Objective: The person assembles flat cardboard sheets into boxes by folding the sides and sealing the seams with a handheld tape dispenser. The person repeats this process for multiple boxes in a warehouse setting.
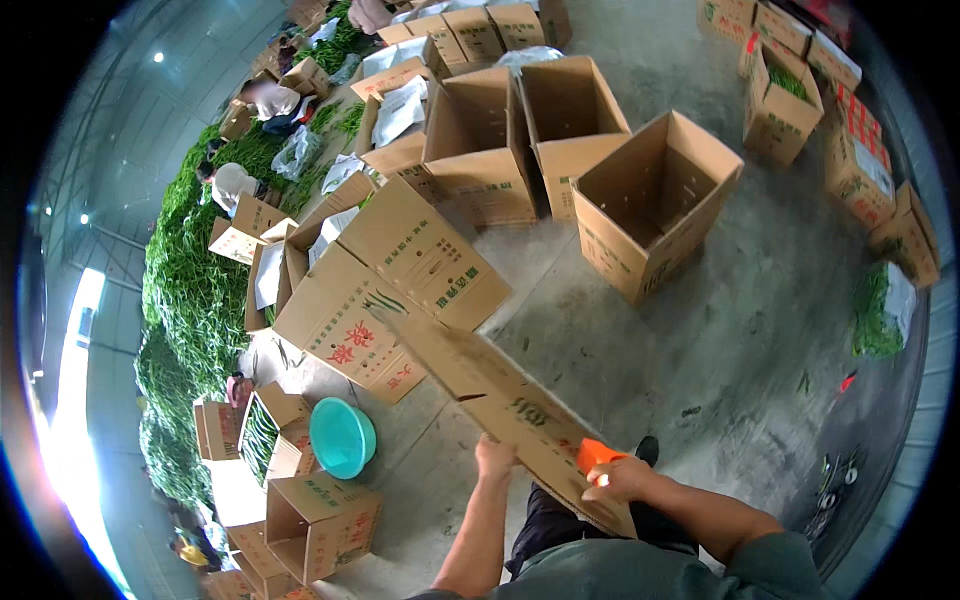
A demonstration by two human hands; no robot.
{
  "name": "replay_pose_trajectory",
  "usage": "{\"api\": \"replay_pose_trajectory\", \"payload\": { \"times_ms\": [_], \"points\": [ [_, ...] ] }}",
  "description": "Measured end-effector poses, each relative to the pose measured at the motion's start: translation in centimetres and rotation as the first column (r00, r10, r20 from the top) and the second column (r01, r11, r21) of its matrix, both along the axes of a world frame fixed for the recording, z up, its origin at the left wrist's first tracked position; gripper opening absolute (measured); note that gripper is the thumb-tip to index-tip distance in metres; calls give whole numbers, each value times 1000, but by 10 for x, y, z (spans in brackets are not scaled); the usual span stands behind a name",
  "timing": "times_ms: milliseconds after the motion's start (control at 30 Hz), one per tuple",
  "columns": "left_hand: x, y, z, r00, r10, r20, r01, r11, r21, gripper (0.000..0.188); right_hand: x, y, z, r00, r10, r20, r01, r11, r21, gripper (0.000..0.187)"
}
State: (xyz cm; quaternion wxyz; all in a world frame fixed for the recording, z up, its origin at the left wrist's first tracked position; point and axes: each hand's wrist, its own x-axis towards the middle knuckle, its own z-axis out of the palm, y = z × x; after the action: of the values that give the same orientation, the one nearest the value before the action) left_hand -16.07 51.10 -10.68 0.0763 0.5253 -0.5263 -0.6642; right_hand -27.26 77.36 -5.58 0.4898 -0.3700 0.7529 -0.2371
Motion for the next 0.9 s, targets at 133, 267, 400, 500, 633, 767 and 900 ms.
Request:
{"api": "replay_pose_trajectory", "payload": {
  "times_ms": [133, 267, 400, 500, 633, 767, 900],
  "points": [
    [-38, 23, 10, 942, -266, 204, 310, 923, -229, 44, 33, -1, -29, 1000, -28, -7, 29, 997, 65, 81],
    [-42, 21, -12, 903, -371, 219, 410, 895, -176, 56, 10, 19, -45, 973, -188, 135, 180, 981, 67, 83],
    [-38, 9, -2, 917, -370, 148, 393, 902, -178, 59, -9, 57, -64, 867, -476, 151, 452, 876, 164, 83],
    [-56, 10, 18, 966, -236, 103, 256, 918, -304, 59, 15, 39, -33, 834, -488, -258, 496, 867, -38, 44],
    [-93, -28, -7, 961, -241, 133, 270, 916, -297, 50, 25, 17, -33, 702, -524, -482, 465, 850, -247, 18],
    [-72, -50, 10, 951, -309, 19, 300, 907, -296, 45, -26, 29, -38, 554, -653, -516, 538, 754, -377, 20],
    [18, -36, 42, 862, -427, 273, 497, 818, -291, 50, -73, 38, -10, 476, -681, -556, 520, 728, -447, 23]
  ]
}}
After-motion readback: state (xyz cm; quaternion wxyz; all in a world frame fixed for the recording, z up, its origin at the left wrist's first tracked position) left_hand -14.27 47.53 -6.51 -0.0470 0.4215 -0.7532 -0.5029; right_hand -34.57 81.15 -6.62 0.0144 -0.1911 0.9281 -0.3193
